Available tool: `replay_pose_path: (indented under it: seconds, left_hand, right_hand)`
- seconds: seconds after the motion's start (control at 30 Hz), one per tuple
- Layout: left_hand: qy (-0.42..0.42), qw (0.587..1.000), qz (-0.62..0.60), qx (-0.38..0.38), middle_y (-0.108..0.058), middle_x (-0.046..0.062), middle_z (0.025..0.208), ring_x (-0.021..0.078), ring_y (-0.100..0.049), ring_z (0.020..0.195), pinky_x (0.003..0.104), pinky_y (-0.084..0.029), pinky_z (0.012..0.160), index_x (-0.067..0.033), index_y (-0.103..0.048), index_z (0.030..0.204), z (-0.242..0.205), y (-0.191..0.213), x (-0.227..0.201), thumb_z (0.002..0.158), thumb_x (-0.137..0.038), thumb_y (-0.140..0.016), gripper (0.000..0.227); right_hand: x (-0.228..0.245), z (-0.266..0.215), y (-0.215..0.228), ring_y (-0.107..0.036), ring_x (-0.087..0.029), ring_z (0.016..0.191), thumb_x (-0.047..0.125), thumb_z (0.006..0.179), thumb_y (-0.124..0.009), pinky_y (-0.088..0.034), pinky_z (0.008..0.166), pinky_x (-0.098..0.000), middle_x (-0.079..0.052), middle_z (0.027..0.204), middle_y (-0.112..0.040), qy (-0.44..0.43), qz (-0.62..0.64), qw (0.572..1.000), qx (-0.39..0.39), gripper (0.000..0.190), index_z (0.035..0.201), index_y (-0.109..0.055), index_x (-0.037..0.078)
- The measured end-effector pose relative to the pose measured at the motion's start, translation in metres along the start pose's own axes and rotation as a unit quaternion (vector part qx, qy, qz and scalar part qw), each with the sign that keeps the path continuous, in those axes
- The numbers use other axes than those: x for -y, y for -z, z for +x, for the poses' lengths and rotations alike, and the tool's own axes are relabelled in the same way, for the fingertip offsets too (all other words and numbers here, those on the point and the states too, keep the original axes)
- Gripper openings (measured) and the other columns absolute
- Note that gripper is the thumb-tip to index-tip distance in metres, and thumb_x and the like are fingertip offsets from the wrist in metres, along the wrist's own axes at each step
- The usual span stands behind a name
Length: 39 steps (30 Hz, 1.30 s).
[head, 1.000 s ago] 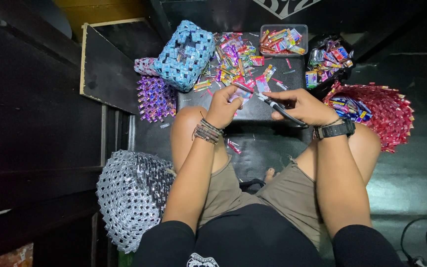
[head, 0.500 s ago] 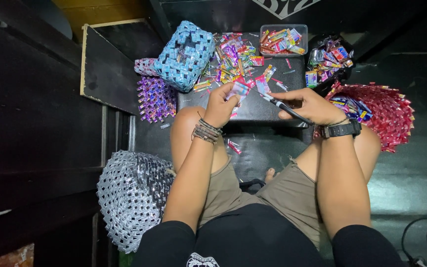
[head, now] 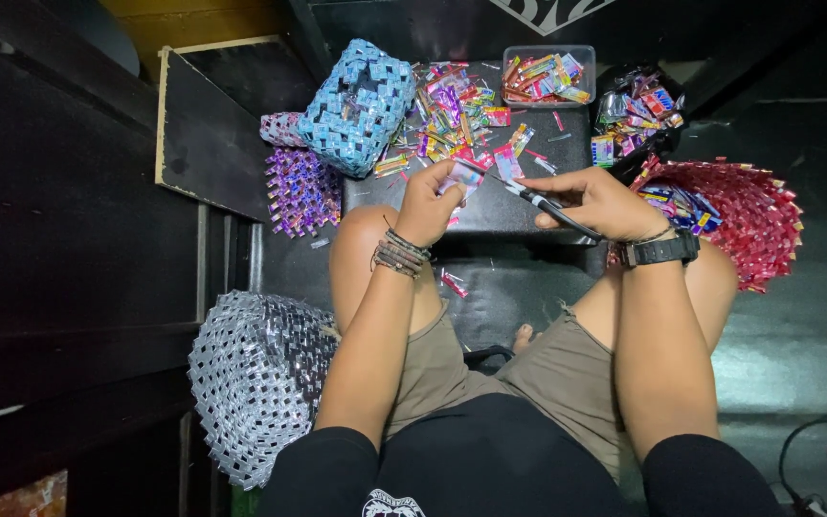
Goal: The person cuts small plastic wrappers using scissors and then folds the pieces by hand.
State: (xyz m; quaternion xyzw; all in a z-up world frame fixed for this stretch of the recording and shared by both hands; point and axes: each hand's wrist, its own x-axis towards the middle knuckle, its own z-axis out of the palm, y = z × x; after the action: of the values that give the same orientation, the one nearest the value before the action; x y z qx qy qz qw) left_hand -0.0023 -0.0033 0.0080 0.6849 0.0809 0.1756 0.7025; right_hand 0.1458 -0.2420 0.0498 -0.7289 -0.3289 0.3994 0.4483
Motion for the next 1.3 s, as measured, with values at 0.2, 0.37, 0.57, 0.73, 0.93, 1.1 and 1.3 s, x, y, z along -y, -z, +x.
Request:
replay_pose_path:
  seconds: [0.2,0.37,0.57,0.73,0.93,1.1,1.3]
  left_hand:
    - [0.005,1.0,0.003,0.001,-0.062,0.003,0.058,0.0067,-0.057,0.058,0.022,-0.051,0.056,-0.006,-0.073,0.09,0.0,0.001,-0.002,0.084,0.0,-0.06,0.015]
    - [0.002,1.0,0.007,0.006,-0.062,0.004,0.058,0.0071,-0.057,0.059,0.023,-0.051,0.056,-0.0064,-0.073,0.09,0.002,0.001,0.009,0.084,-0.001,-0.061,0.015]
    - [0.007,1.0,0.011,0.014,-0.062,0.003,0.059,0.007,-0.058,0.06,0.023,-0.051,0.057,-0.0079,-0.073,0.09,0.001,0.001,0.008,0.084,-0.002,-0.062,0.014]
    - [0.006,1.0,0.012,0.02,-0.062,0.003,0.058,0.0075,-0.058,0.06,0.023,-0.052,0.059,-0.008,-0.073,0.089,0.0,0.001,0.006,0.084,-0.002,-0.061,0.014]
    - [0.002,1.0,0.02,0.024,-0.063,0.003,0.057,0.0078,-0.059,0.059,0.022,-0.051,0.058,-0.0095,-0.073,0.087,-0.002,-0.003,0.003,0.083,-0.002,-0.062,0.014]
    - [-0.018,1.0,0.016,0.018,-0.063,0.003,0.058,0.0086,-0.059,0.061,0.024,-0.051,0.063,-0.0095,-0.073,0.086,-0.004,-0.002,-0.003,0.083,-0.002,-0.061,0.013]
    - [-0.042,0.999,0.015,-0.008,-0.065,0.004,0.06,0.0087,-0.06,0.063,0.025,-0.053,0.066,-0.0086,-0.074,0.089,-0.004,-0.003,-0.001,0.084,-0.001,-0.061,0.016]
  right_hand:
    - [-0.006,0.001,0.0,-0.062,-0.013,0.074,0.009,0.074,-0.09,-0.051,0.067,-0.0257,-0.01,0.078,-0.073,0.01,-0.003,1.0,-0.005,0.061,0.133,-0.07,0.004]
    - [0.001,0.002,-0.003,-0.062,-0.014,0.073,0.009,0.074,-0.09,-0.052,0.067,-0.0252,-0.012,0.078,-0.073,0.011,0.001,1.0,-0.008,0.061,0.131,-0.071,0.003]
    - [0.001,0.002,-0.004,-0.061,-0.014,0.07,0.007,0.074,-0.09,-0.05,0.064,-0.0246,-0.012,0.076,-0.072,0.013,0.006,1.0,-0.01,0.06,0.13,-0.071,0.002]
    - [0.002,0.001,-0.004,-0.06,-0.013,0.068,0.006,0.073,-0.09,-0.05,0.061,-0.0234,-0.011,0.074,-0.071,0.016,0.013,1.0,-0.006,0.061,0.131,-0.07,0.001]
    - [0.001,0.004,-0.005,-0.059,-0.011,0.067,0.009,0.074,-0.091,-0.05,0.059,-0.0232,-0.01,0.073,-0.069,0.027,0.017,0.999,-0.009,0.06,0.13,-0.07,0.0]
    - [-0.017,0.007,0.0,-0.06,-0.011,0.059,0.005,0.073,-0.09,-0.05,0.053,-0.0212,-0.009,0.07,-0.065,0.04,0.05,0.998,-0.017,0.062,0.13,-0.067,-0.002]
    - [-0.061,0.028,0.008,-0.062,-0.015,0.054,0.011,0.084,-0.085,-0.051,0.048,-0.0244,-0.01,0.067,-0.06,0.048,0.067,0.995,-0.048,0.058,0.136,-0.063,-0.003]
